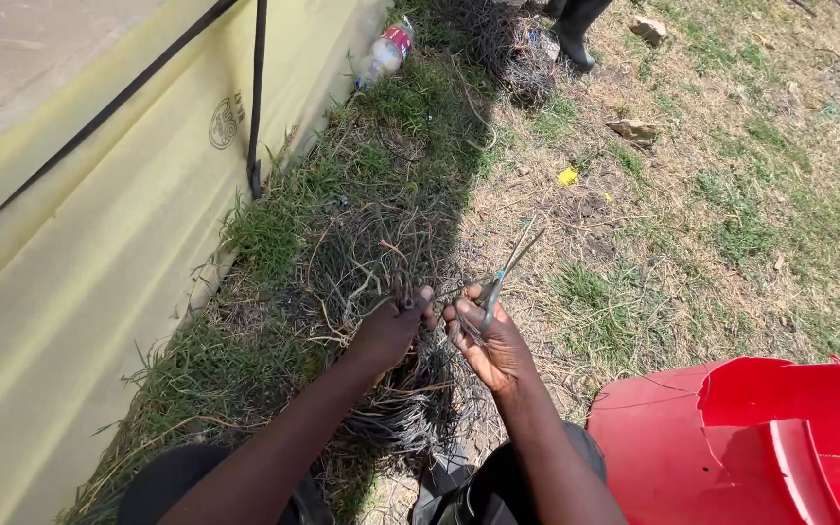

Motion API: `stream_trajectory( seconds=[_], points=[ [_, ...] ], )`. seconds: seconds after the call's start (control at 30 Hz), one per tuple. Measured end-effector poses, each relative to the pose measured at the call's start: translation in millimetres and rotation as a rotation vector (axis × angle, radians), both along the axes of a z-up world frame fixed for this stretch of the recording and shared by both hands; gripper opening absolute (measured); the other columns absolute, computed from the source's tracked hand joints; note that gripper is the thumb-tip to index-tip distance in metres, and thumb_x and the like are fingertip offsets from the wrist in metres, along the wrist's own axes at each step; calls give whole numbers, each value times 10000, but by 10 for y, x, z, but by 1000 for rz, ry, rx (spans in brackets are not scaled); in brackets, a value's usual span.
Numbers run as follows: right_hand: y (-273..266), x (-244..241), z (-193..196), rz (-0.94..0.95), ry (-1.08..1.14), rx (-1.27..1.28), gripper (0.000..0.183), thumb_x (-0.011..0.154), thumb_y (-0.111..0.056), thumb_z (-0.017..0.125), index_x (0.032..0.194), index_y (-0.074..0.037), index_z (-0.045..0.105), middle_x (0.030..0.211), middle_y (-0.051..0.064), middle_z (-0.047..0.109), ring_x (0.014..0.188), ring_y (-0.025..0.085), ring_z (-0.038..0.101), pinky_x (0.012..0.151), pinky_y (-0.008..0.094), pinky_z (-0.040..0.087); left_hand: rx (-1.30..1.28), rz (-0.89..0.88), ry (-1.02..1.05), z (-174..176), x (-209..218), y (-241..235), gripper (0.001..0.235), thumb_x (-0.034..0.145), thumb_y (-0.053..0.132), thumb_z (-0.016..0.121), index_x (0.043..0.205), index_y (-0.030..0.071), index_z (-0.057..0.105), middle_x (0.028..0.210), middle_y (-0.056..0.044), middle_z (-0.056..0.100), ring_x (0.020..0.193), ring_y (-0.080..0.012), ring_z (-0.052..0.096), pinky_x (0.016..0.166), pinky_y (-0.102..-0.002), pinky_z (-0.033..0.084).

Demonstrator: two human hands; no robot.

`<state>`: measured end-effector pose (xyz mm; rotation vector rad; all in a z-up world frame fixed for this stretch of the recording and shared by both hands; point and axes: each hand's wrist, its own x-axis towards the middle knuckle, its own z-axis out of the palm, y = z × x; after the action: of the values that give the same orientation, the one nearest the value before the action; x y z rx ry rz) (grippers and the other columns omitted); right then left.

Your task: Pruning and untangling a bundle of thin twigs using scissors

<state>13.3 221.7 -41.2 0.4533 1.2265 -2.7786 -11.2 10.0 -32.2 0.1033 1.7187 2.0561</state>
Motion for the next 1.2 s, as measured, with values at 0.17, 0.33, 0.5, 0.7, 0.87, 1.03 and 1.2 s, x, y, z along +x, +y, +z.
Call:
stream_trajectory(
  seconds=[0.17, 0.33, 0.5, 0.7, 0.87, 1.03, 1.2],
  points=[
    [-153, 47, 99, -1, -62, -27, 329, 922, 91, 790, 1186, -79, 691, 1008, 119, 782, 974, 327, 834, 880, 395, 718, 7, 32, -44, -26, -49, 39, 507, 1206, 414, 526, 944, 56, 772, 638, -118, 581, 489, -116, 317, 505, -335, 356],
    [-64, 35, 16, 99, -52, 305, 291, 999, -166, 820, 1209, -128, 622, 935, 71, 740, 947, 266, 832, 809, 336, 710, 132, 139, -39, -53, -278, -150, 426, 1230, 359, 440, 1051, 107, 732, 876, -74, 714, 528, -95, 362, 559, -331, 377],
    [-349, 184, 227, 273, -69, 1065, 564, 1004, -510, 757, 1290, -51, 595, 1011, 188, 703, 1008, 382, 767, 905, 485, 647, 86, 268, -6, -10, -474, -452, 448, 1223, 395, 456, 1046, 105, 747, 688, -38, 598, 491, -101, 299, 523, -335, 351],
    [-561, 400, 64, 781, -65, 1530, 522, 935, -541, 832, 1177, -97, 705, 919, 115, 752, 860, 333, 741, 771, 469, 589, 167, 425, -61, -51, -636, -530, 435, 1168, 414, 536, 970, 96, 758, 872, -33, 726, 522, -84, 343, 549, -311, 365],
    [-639, 499, -182, 1041, 62, 1165, 365, 1042, -472, 704, 1033, -108, 720, 760, -25, 634, 614, 107, 616, 520, 272, 505, -10, 454, -157, 269, -625, -531, 505, 1140, 477, 563, 918, 99, 814, 707, -19, 472, 584, -136, 368, 605, -356, 331],
    [-659, 475, -187, 853, -41, 743, 513, 1049, -478, 643, 932, 7, 762, 674, 121, 709, 574, 211, 679, 561, 326, 552, -85, 404, -123, 335, -492, -467, 520, 1106, 525, 562, 938, 114, 835, 615, 27, 357, 542, -133, 328, 589, -335, 291],
    [-764, 420, -44, 760, -125, 869, 503, 1011, -506, 687, 916, -14, 728, 699, 83, 705, 580, 178, 674, 544, 297, 544, -1, 336, -63, 234, -435, -393, 514, 1082, 530, 596, 890, 103, 808, 536, 60, 313, 461, -100, 276, 510, -322, 226]
  ],
)
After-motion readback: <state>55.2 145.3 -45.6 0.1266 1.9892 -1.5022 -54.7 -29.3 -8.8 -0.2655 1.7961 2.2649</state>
